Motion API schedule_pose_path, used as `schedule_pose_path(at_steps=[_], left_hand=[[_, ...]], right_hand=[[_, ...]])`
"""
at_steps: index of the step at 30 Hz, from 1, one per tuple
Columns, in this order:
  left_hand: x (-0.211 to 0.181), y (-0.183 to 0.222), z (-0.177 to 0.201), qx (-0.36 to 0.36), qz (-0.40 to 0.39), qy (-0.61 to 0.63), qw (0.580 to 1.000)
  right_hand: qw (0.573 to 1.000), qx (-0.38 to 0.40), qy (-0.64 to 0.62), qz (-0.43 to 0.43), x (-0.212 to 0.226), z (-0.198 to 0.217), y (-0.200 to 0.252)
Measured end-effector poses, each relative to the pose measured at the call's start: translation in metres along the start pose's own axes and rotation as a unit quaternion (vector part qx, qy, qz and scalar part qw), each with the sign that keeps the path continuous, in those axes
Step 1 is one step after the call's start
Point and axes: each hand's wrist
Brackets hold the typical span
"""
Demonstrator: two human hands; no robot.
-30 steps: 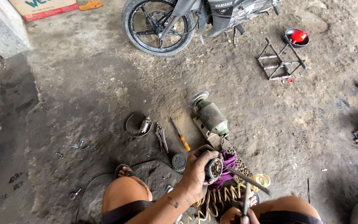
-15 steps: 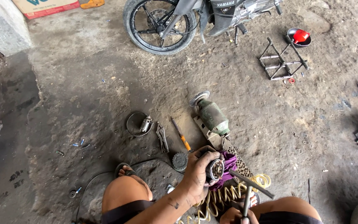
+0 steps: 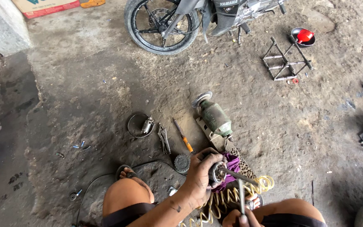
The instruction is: The person disassembles the motorcycle starter motor, cleans it with a wire brush grinder and air nozzle, and then solders its components.
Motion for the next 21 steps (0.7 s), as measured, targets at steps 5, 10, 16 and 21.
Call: schedule_pose_path(at_steps=[5,10,16,21], left_hand=[[-0.005,0.003,-0.005,-0.013,-0.004,0.008,1.000],[-0.006,0.003,-0.005,-0.012,-0.002,0.009,1.000],[-0.004,0.004,-0.003,-0.006,-0.002,0.009,1.000],[-0.003,0.002,-0.003,-0.010,0.004,0.019,1.000]], right_hand=[[0.999,-0.027,0.036,-0.017,-0.052,0.040,0.018],[0.980,-0.063,0.110,-0.154,-0.047,0.064,0.022],[0.964,-0.118,0.179,-0.158,-0.053,0.075,0.029],[0.964,-0.159,0.145,-0.158,-0.074,0.084,0.042]])
Point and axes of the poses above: each hand's wrist, its own y-axis away from the middle knuckle, its own z-axis out of the back of the hand, x = y × z, and after that the axes turned 1 degree about -z, right-handed
